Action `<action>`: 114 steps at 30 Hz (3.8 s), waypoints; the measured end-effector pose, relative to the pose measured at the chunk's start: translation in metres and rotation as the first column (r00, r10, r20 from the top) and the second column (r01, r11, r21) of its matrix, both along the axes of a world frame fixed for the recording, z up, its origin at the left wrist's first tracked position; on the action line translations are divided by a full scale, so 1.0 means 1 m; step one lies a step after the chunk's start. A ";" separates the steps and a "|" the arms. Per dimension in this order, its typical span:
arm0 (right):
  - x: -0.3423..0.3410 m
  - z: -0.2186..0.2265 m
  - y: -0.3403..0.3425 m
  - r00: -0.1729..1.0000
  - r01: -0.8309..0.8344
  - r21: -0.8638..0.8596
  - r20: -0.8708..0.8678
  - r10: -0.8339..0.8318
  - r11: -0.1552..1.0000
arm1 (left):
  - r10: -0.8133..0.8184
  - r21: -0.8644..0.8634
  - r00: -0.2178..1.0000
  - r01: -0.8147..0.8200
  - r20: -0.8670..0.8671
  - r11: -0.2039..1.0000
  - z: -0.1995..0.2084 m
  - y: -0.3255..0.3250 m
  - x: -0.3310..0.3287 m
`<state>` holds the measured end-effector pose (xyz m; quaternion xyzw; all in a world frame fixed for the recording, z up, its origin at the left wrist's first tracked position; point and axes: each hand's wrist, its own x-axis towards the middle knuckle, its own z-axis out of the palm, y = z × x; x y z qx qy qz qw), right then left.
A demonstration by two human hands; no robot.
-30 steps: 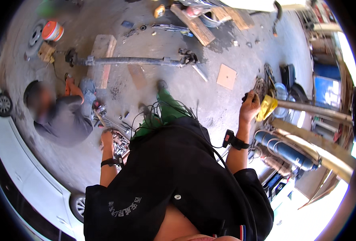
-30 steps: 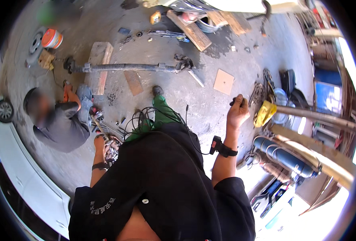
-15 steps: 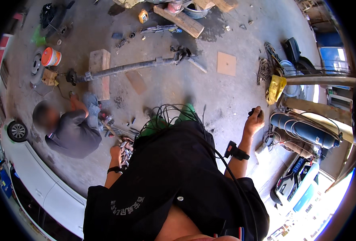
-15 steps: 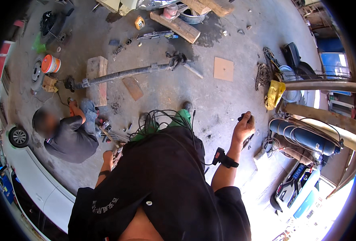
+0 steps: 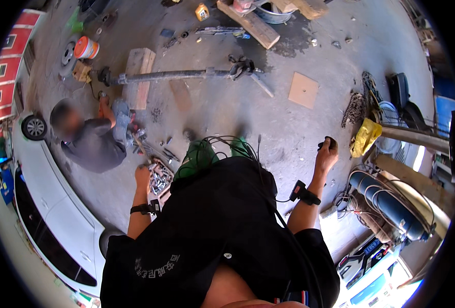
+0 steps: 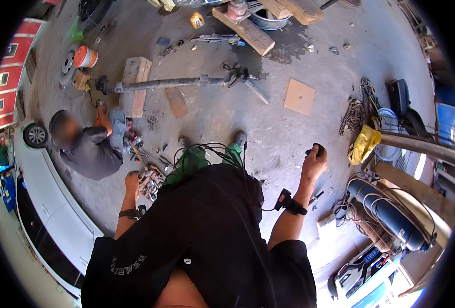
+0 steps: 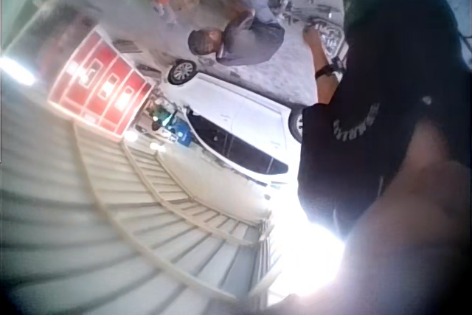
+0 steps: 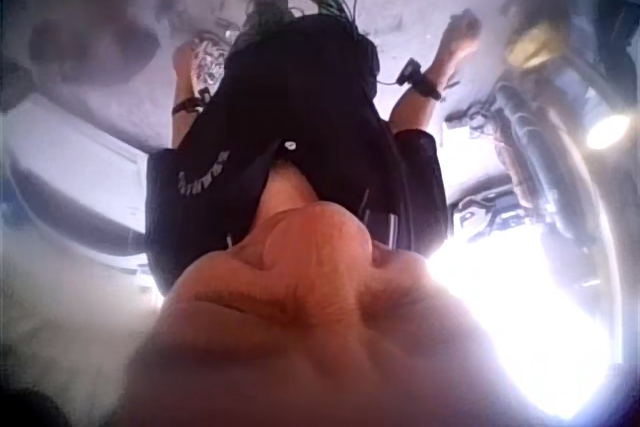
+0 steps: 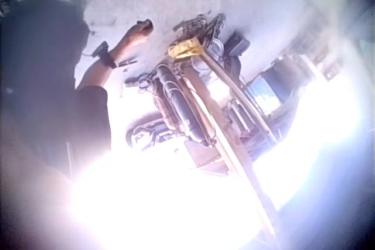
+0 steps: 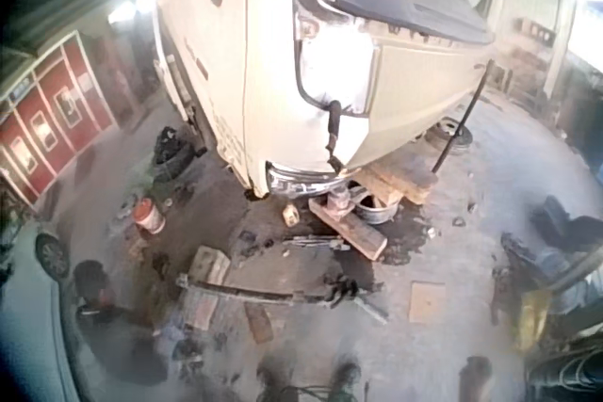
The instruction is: The person cleans a drive shaft assembly by hand, then uses a screwdriver, pliers, and a hammer to remove and replace components on the joint.
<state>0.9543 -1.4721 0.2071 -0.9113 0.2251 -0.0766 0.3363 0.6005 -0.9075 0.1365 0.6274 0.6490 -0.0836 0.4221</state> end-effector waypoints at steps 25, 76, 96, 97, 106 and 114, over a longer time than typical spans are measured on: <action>0.036 -0.385 0.244 0.683 -0.425 0.524 -0.349 0.641 0.738 | -0.890 0.208 0.410 0.905 -0.200 0.371 -0.324 0.023 0.328; 0.213 -0.618 0.376 0.196 -0.980 -0.030 0.014 0.980 0.197 | -0.776 0.408 0.351 0.903 -0.523 0.134 -0.541 0.059 0.492; 0.224 -0.645 0.420 0.091 -0.945 -0.326 -0.200 0.975 0.021 | -0.772 0.448 0.368 0.886 -0.518 0.122 -0.543 0.058 0.489; 0.224 -0.644 0.420 0.095 -0.956 -0.294 -0.278 0.956 0.010 | -0.763 0.438 0.372 0.889 -0.530 0.129 -0.545 0.057 0.485; 0.226 -0.639 0.434 0.161 -0.949 -0.303 -0.221 0.962 0.089 | -0.752 0.513 0.409 0.851 -0.516 0.111 -0.551 0.067 0.491; 0.228 -0.650 0.422 0.196 -0.953 -0.279 -0.277 0.941 0.117 | -0.780 0.355 0.361 0.915 -0.511 0.191 -0.563 0.049 0.495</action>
